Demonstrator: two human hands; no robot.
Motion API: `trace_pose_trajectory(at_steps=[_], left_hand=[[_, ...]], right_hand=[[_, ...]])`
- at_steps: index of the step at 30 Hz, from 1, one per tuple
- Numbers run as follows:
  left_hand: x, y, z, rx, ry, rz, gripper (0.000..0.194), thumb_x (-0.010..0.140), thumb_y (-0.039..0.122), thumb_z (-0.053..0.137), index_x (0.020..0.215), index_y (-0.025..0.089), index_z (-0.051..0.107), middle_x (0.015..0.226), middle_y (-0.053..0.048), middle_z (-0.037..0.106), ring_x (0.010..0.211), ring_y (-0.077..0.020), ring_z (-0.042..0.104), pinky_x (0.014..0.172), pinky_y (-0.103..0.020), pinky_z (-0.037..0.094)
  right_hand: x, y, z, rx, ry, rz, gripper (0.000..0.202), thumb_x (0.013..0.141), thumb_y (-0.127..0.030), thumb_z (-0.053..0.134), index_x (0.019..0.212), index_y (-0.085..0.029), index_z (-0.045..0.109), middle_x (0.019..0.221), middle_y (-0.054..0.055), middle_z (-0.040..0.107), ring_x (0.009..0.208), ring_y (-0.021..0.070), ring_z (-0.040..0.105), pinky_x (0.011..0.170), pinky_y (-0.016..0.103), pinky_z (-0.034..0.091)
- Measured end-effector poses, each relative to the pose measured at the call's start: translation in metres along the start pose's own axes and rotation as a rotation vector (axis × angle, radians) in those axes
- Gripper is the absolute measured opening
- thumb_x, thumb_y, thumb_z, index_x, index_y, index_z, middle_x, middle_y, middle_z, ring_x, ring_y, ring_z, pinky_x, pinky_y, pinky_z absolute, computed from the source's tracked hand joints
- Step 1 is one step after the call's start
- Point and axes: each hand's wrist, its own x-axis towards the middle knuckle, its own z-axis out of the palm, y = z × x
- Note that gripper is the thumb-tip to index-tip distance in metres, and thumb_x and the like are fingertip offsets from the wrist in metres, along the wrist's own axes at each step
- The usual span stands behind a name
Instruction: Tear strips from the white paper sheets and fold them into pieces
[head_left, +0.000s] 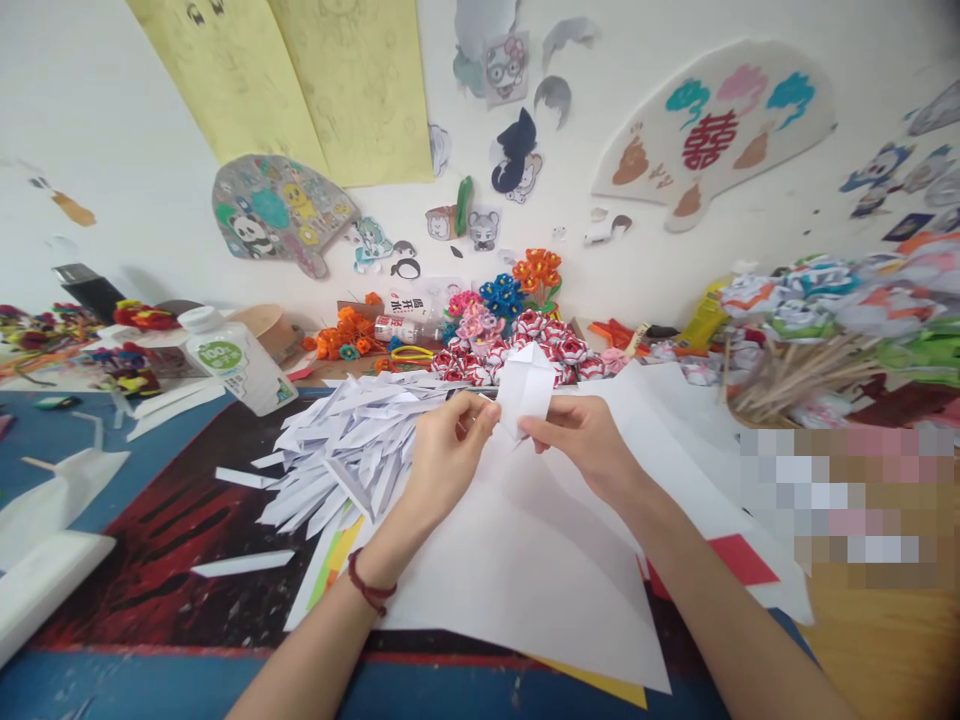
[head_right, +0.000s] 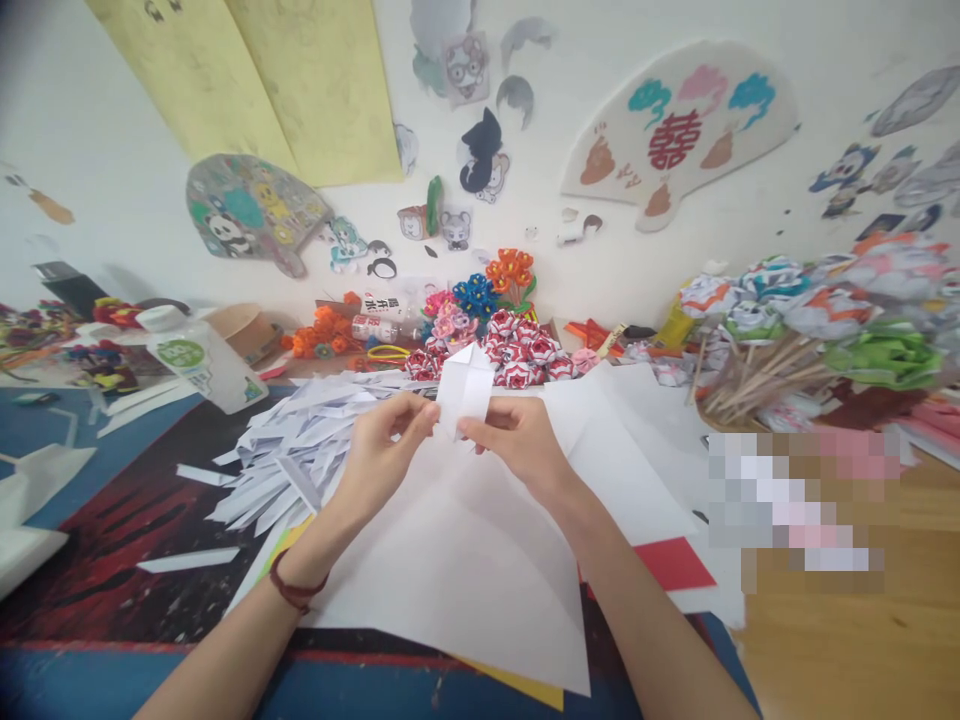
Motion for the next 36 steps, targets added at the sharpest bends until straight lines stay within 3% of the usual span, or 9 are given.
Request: trace_pose_trajectory(at_steps=[5,12,18,25,31,36], left_hand=[[-0.001,0.007,0.004,0.030,-0.143,-0.008,0.030,0.090,0.036,0.048,0.072,0.015,0.057,0.064,0.000,0.060,0.060,-0.0103,0.052,0.057,-0.022,0.037],[-0.005,0.006,0.012,-0.138,-0.125,-0.048,0.030,0.090,0.036,0.049,0.068,0.016,0.049,0.063,0.002,0.053,0.056,-0.0083,0.047,0.054,-0.021,0.037],[-0.006,0.005,0.013,-0.244,-0.203,-0.080,0.029,0.089,0.038,0.050,0.072,0.016,0.051,0.068,0.000,0.057,0.059,-0.0089,0.052,0.055,-0.020,0.042],[-0.006,0.004,0.013,-0.208,-0.185,-0.074,0.028,0.089,0.037,0.051,0.070,0.016,0.051,0.064,0.001,0.055,0.054,-0.0078,0.050,0.052,-0.020,0.040],[-0.002,-0.001,0.010,-0.213,-0.098,-0.053,0.020,0.089,0.034,0.051,0.082,0.016,0.056,0.077,-0.001,0.059,0.067,-0.0101,0.054,0.061,-0.020,0.044],[-0.002,-0.001,0.010,-0.199,-0.070,-0.033,0.019,0.089,0.031,0.050,0.078,0.016,0.055,0.073,0.000,0.055,0.067,-0.0102,0.052,0.063,-0.021,0.043]], right_hand=[[0.001,0.001,-0.003,-0.005,0.029,-0.018,0.014,0.071,-0.028,0.073,0.071,-0.014,0.072,0.067,0.003,0.067,0.059,0.0114,0.056,0.052,0.023,0.044],[0.000,0.001,-0.001,0.002,0.032,-0.027,0.012,0.071,-0.026,0.074,0.067,-0.015,0.071,0.060,0.001,0.063,0.056,0.0106,0.054,0.051,0.023,0.043],[0.001,0.000,0.000,-0.003,0.068,-0.050,0.013,0.073,-0.026,0.072,0.066,-0.015,0.070,0.061,0.001,0.065,0.055,0.0097,0.054,0.050,0.022,0.042],[0.002,0.001,0.000,-0.011,0.076,-0.036,0.015,0.071,-0.028,0.073,0.066,-0.015,0.070,0.060,0.002,0.064,0.055,0.0106,0.054,0.050,0.023,0.043],[0.004,0.002,0.000,-0.001,0.076,0.003,0.016,0.070,-0.030,0.073,0.070,-0.014,0.071,0.060,0.002,0.064,0.055,0.0113,0.054,0.050,0.024,0.044],[0.002,0.001,0.000,-0.003,0.027,0.041,0.018,0.069,-0.031,0.074,0.074,-0.014,0.072,0.064,0.003,0.066,0.055,0.0112,0.053,0.050,0.025,0.044]])
